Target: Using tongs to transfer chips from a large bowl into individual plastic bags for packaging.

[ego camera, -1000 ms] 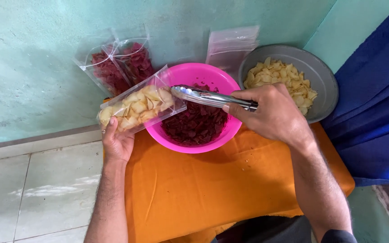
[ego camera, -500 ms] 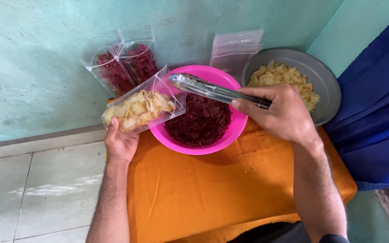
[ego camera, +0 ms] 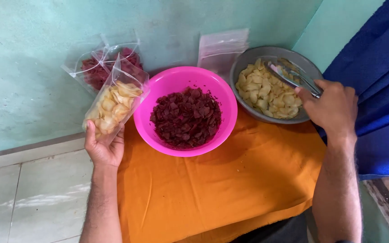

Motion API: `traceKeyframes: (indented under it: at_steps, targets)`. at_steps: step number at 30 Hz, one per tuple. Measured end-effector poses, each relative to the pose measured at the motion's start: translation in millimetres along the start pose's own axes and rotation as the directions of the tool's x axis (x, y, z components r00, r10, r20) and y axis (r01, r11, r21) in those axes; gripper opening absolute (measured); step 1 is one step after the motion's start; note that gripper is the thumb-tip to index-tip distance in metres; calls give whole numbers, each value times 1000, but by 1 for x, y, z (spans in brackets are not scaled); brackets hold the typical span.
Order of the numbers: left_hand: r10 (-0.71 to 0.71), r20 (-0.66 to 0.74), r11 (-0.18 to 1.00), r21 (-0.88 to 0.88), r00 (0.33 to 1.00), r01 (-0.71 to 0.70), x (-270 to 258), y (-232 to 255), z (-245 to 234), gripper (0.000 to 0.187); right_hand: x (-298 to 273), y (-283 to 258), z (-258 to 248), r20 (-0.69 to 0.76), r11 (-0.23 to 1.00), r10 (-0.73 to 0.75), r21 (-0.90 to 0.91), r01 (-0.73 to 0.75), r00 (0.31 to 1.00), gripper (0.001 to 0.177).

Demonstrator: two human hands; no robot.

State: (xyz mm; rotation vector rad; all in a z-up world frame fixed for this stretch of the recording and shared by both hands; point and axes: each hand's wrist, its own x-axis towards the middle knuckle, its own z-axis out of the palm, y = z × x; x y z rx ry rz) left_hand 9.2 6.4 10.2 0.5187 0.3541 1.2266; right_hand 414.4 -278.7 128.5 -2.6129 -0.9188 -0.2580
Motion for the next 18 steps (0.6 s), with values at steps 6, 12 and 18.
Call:
traceKeyframes:
  at_steps: [6, 12, 18]
  targets:
    - [-15, -12, 1000, -22, 1000, 15, 2, -1, -6, 79, 0, 4, -4, 141, 992, 46, -124, -29, 989, 54]
    - [-27, -9, 999, -25, 1000, 26, -1, -3, -5, 84, 7, -4, 8, 154, 956, -89, -263, 128, 984, 38]
    - [-10, 21, 999, -36, 1000, 11, -3, -2, -3, 88, 5, 6, 10, 87, 991, -40, -126, 51, 995, 49]
